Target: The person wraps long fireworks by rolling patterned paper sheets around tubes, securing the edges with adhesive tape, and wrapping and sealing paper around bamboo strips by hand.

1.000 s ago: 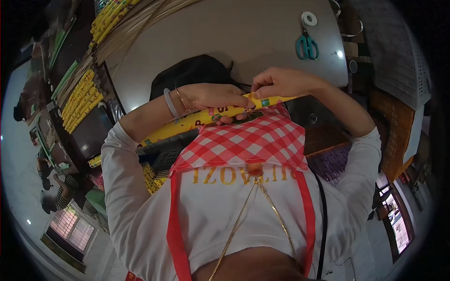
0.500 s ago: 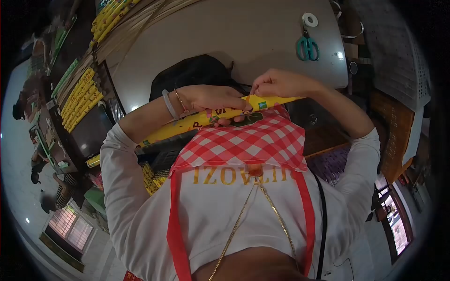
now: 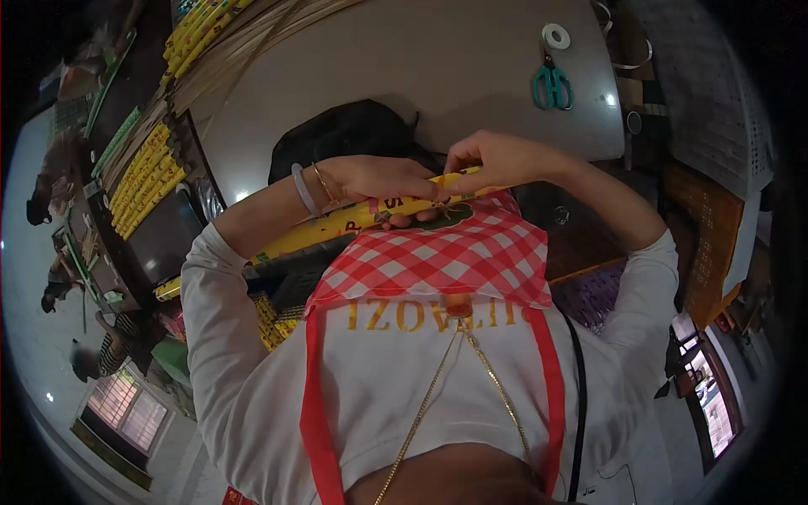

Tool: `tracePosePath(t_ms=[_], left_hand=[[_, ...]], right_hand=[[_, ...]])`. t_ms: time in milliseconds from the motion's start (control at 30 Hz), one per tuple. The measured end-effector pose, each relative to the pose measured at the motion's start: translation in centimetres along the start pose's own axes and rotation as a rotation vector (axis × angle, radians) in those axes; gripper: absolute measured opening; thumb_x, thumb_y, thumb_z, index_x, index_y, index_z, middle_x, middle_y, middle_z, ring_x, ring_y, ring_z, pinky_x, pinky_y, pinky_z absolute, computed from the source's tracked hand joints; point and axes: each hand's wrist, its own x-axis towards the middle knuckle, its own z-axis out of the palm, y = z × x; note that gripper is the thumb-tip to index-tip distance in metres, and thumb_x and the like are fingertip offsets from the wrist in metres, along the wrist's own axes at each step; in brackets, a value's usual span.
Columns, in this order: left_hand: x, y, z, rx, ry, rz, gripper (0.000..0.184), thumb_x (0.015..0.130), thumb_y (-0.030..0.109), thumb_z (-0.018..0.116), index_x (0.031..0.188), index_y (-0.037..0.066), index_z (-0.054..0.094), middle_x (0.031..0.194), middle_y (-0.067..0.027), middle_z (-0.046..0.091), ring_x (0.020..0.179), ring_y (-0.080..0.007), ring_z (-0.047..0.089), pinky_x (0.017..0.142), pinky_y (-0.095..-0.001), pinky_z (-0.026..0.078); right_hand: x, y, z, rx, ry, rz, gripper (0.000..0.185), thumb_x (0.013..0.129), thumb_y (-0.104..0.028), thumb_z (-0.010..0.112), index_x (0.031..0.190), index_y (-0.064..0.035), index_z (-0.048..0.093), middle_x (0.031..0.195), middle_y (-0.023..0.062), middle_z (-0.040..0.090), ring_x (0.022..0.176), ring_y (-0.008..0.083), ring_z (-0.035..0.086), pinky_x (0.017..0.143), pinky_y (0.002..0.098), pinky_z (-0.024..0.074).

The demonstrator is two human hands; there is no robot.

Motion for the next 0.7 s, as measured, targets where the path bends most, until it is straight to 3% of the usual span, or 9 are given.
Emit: tracePosePath(t_ms=[200,367,433,600,667,700], left_hand=[[-0.3,0.1,-0.5,0.014,0.019,0.016,0.028,0.089,0.031,0.05,0.078,0.005,0.051,0.061,0.0016,0.049,0.046,-0.0041,0.044,0.041,-0.0192,0.037],[-0.5,-0.9,-2.0,0.095,-0.021,0.136,0.029,0.086,0.03,0.055,0.089,0.002,0.052,0.064,-0.0012,0.052,0.049,-0.0074,0.05,0.043,-0.0194,0.041],[-1.1,0.0,-1.4,0.035,-0.003,0.151,0.033,0.085,0.033,0.056,0.092,0.001,0.053,0.067,-0.0025,0.054,0.051,-0.0087,0.053,0.044,-0.0203,0.042],[-0.8,0.9,-1.3,0.085,0.203,0.086,0.048,0.085,0.042,0.056,0.104,-0.002,0.053,0.075,-0.0052,0.058,0.055,-0.0102,0.056,0.05,-0.0217,0.045],[-0.3,0.7,-1.5,0.415,0.298,0.12,0.054,0.087,0.049,0.048,0.107,-0.001,0.05,0.078,-0.005,0.059,0.061,-0.0099,0.058,0.055,-0.0194,0.047],[-0.2,0.8,-1.5,0.422,0.295,0.12,0.054,0.087,0.049,0.048,0.107,-0.001,0.05,0.078,-0.005,0.059,0.061,-0.0099,0.058,0.055,-0.0194,0.047]], right_hand=[[-0.2,-0.2,-1.2,-0.026,-0.043,-0.044,0.033,0.077,-0.015,0.054,0.104,0.0036,0.058,0.089,0.009,0.062,0.079,0.0131,0.055,0.07,0.0251,0.0437],[0.1,0.5,-2.2,0.049,-0.034,-0.013,0.037,0.074,-0.01,0.051,0.109,0.0022,0.057,0.093,0.0101,0.063,0.082,0.0165,0.056,0.075,0.0278,0.0433],[0.2,1.1,-2.4,-0.29,0.073,-0.312,0.035,0.077,-0.008,0.051,0.11,-0.0012,0.056,0.097,0.0096,0.063,0.085,0.0211,0.056,0.08,0.0291,0.0426],[-0.3,-0.2,-2.3,-0.591,0.159,-0.326,0.032,0.082,-0.009,0.05,0.113,-0.0055,0.053,0.106,0.0093,0.059,0.088,0.0264,0.056,0.083,0.0312,0.0428],[-0.2,-0.5,-2.3,-0.641,0.165,-0.321,0.031,0.083,-0.01,0.05,0.114,-0.0061,0.052,0.108,0.0098,0.058,0.089,0.0272,0.056,0.084,0.0324,0.0431],[0.0,-0.5,-2.3,-0.612,0.189,-0.279,0.03,0.083,-0.01,0.049,0.112,-0.0057,0.054,0.107,0.0102,0.058,0.09,0.0281,0.056,0.084,0.0335,0.0436]])
